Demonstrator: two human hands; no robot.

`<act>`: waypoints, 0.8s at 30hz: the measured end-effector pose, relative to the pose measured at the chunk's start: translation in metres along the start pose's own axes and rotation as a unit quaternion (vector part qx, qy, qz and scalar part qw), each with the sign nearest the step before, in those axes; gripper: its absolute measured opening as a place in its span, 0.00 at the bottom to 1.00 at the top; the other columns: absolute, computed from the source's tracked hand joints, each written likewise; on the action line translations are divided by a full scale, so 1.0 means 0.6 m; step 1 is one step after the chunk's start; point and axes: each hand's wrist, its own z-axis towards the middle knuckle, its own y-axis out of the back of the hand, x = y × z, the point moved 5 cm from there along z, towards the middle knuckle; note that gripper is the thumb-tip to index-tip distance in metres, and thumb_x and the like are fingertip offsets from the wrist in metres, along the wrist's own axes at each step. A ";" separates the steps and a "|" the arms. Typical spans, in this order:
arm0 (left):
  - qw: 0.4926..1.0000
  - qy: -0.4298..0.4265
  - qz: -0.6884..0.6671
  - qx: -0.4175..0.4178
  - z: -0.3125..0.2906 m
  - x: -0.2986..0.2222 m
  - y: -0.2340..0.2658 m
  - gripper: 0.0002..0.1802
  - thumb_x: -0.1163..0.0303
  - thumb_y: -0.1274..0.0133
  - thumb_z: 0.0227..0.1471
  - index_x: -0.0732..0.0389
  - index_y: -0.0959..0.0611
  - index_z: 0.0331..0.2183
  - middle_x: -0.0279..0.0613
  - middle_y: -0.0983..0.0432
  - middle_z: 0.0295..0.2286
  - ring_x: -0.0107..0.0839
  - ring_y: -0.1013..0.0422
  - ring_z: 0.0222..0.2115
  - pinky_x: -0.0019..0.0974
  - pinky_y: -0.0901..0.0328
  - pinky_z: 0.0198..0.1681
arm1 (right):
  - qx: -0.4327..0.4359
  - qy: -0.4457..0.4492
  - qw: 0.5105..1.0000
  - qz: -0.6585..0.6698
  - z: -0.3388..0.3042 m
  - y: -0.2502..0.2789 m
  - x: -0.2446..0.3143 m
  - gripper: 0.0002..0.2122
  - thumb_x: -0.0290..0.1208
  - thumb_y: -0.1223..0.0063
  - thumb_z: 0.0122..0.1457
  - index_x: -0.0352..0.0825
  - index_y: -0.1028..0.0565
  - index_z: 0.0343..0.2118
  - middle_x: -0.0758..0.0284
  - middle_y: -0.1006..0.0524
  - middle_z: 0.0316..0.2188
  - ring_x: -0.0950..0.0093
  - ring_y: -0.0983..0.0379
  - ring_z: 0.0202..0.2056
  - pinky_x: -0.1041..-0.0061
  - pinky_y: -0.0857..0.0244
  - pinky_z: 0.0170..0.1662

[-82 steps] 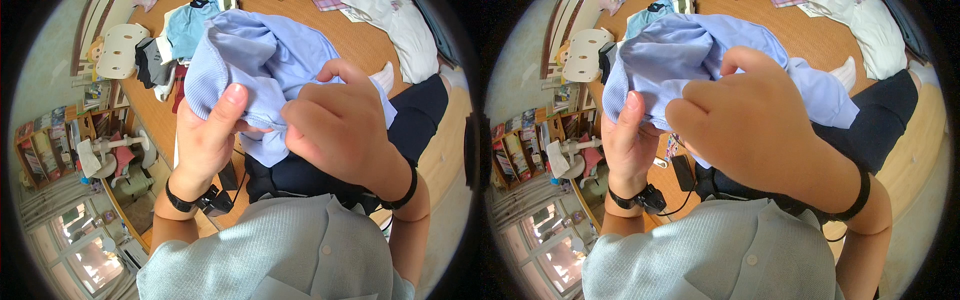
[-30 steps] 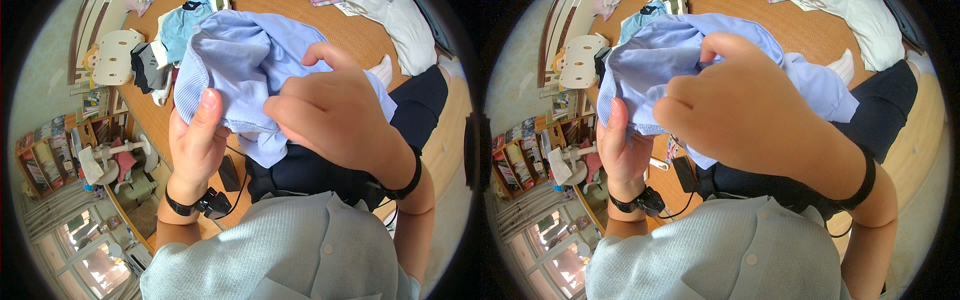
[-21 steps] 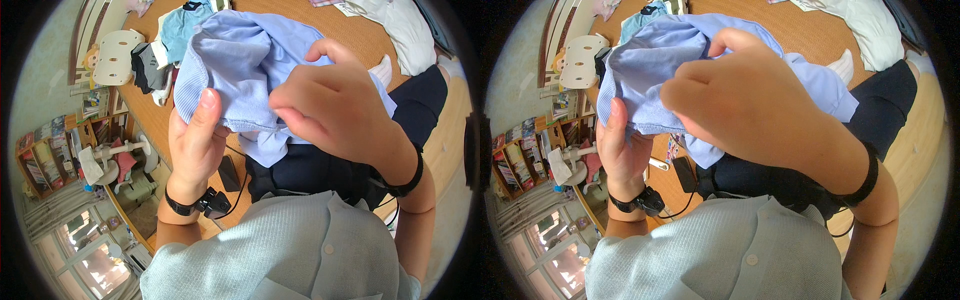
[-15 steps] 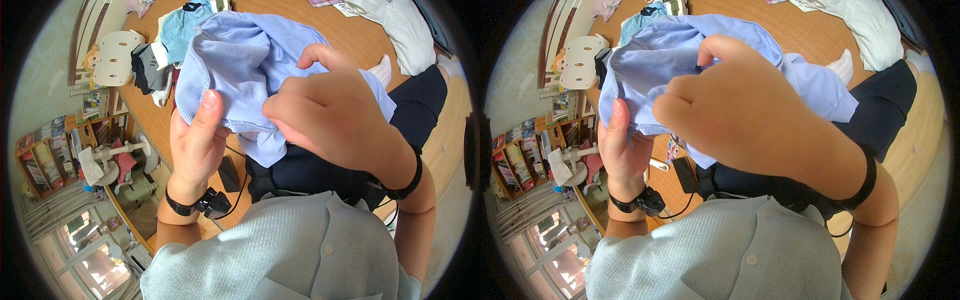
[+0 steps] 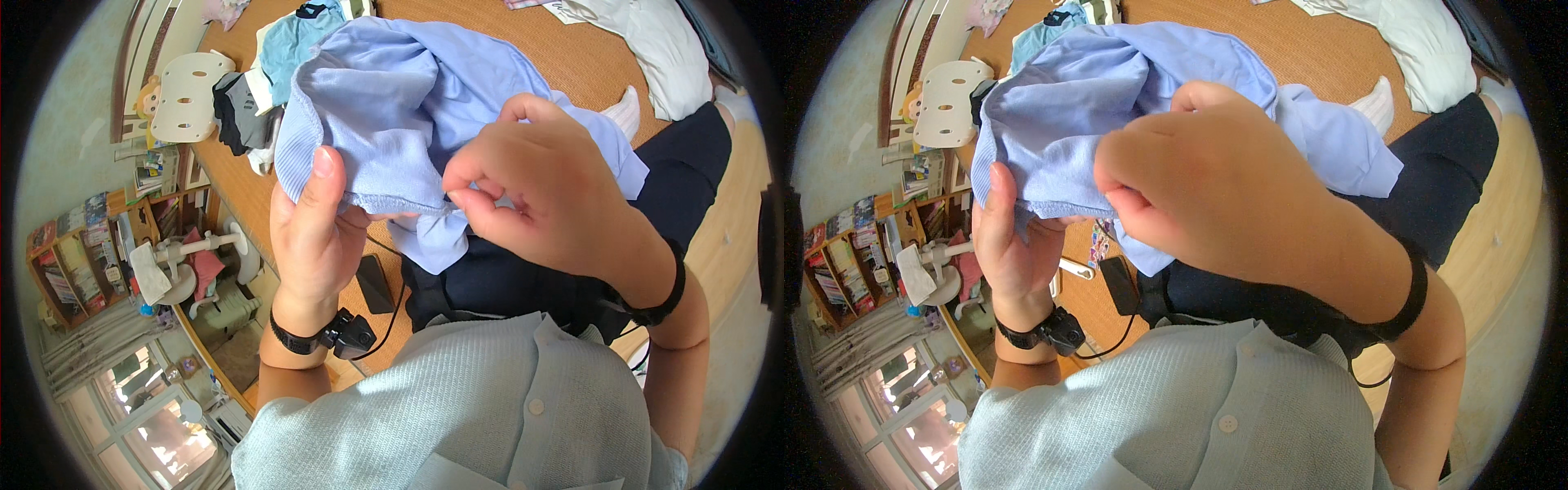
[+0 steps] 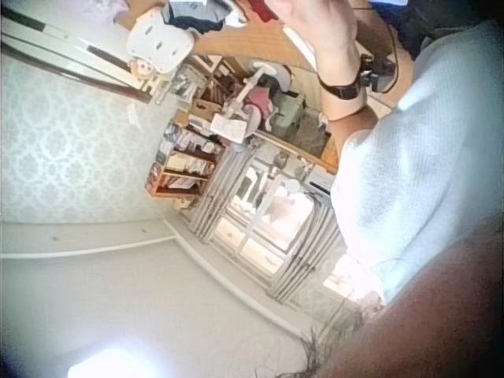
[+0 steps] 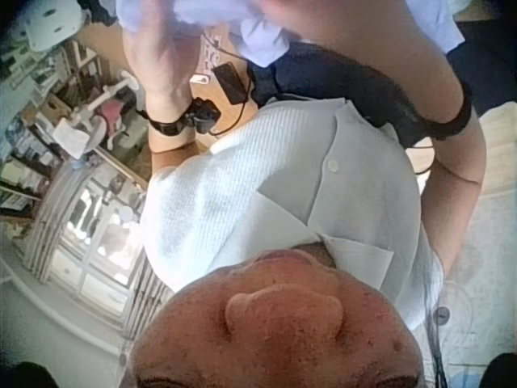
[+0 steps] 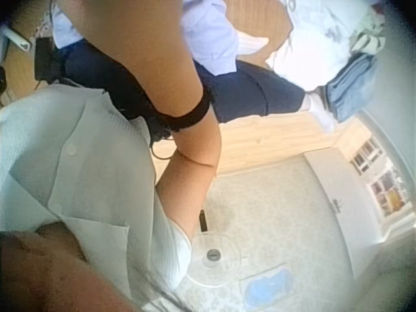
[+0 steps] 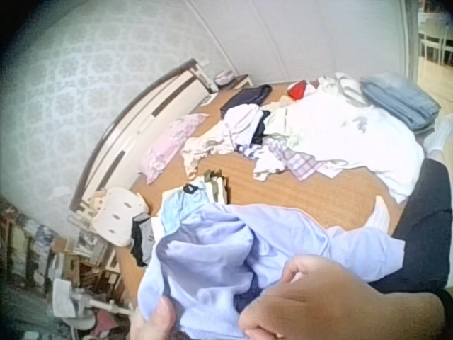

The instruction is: The person sorts through a pile of clothes, picks up a light purple sweatshirt, and uses a lint roller on its surface. They then hold the garment close to remove loose threads by hand before folding it.

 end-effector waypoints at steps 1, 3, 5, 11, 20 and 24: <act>1.000 -0.013 0.009 -0.010 0.003 -0.001 -0.001 0.25 0.60 0.63 0.58 0.66 0.40 0.52 0.49 0.33 0.46 0.42 0.31 0.44 0.46 0.33 0.45 | 0.000 0.000 1.000 0.001 -0.003 -0.003 0.000 0.08 0.19 0.42 0.39 0.39 0.28 0.21 0.76 0.32 0.15 0.78 0.41 0.14 0.78 0.43 0.29; 0.999 -0.027 0.019 -0.020 0.003 -0.001 -0.002 0.25 0.60 0.62 0.58 0.65 0.40 0.52 0.49 0.33 0.46 0.41 0.31 0.44 0.46 0.33 0.45 | -0.004 0.003 1.000 0.007 -0.007 -0.006 0.001 0.08 0.19 0.42 0.39 0.39 0.28 0.21 0.76 0.31 0.15 0.78 0.40 0.14 0.77 0.43 0.29; 0.997 -0.030 0.027 -0.067 0.002 0.001 0.005 0.24 0.60 0.62 0.58 0.65 0.39 0.52 0.48 0.32 0.45 0.40 0.30 0.43 0.44 0.33 0.44 | -0.003 0.001 1.000 0.011 -0.007 -0.008 0.001 0.08 0.19 0.42 0.39 0.38 0.28 0.21 0.76 0.30 0.16 0.78 0.40 0.14 0.77 0.43 0.29; 0.999 -0.030 -0.013 -0.032 0.004 0.002 -0.001 0.23 0.61 0.61 0.58 0.64 0.37 0.51 0.47 0.32 0.45 0.38 0.30 0.43 0.42 0.32 0.44 | -0.008 0.002 1.000 0.006 -0.008 -0.007 0.006 0.08 0.19 0.42 0.39 0.38 0.29 0.22 0.75 0.30 0.16 0.78 0.39 0.14 0.76 0.41 0.31; 0.998 -0.026 0.037 -0.051 0.000 0.005 0.000 0.25 0.61 0.61 0.58 0.65 0.39 0.52 0.50 0.32 0.45 0.40 0.30 0.43 0.44 0.32 0.43 | -0.020 0.022 0.999 -0.012 -0.002 -0.014 0.008 0.10 0.15 0.47 0.34 0.38 0.32 0.21 0.75 0.31 0.15 0.77 0.39 0.14 0.74 0.40 0.32; 0.998 -0.014 0.033 -0.056 -0.003 0.008 0.001 0.25 0.60 0.62 0.58 0.65 0.39 0.52 0.50 0.33 0.46 0.41 0.30 0.43 0.44 0.32 0.43 | 0.005 -0.013 1.000 -0.018 -0.007 -0.014 -0.010 0.10 0.16 0.48 0.34 0.38 0.32 0.19 0.75 0.34 0.13 0.77 0.40 0.15 0.77 0.41 0.30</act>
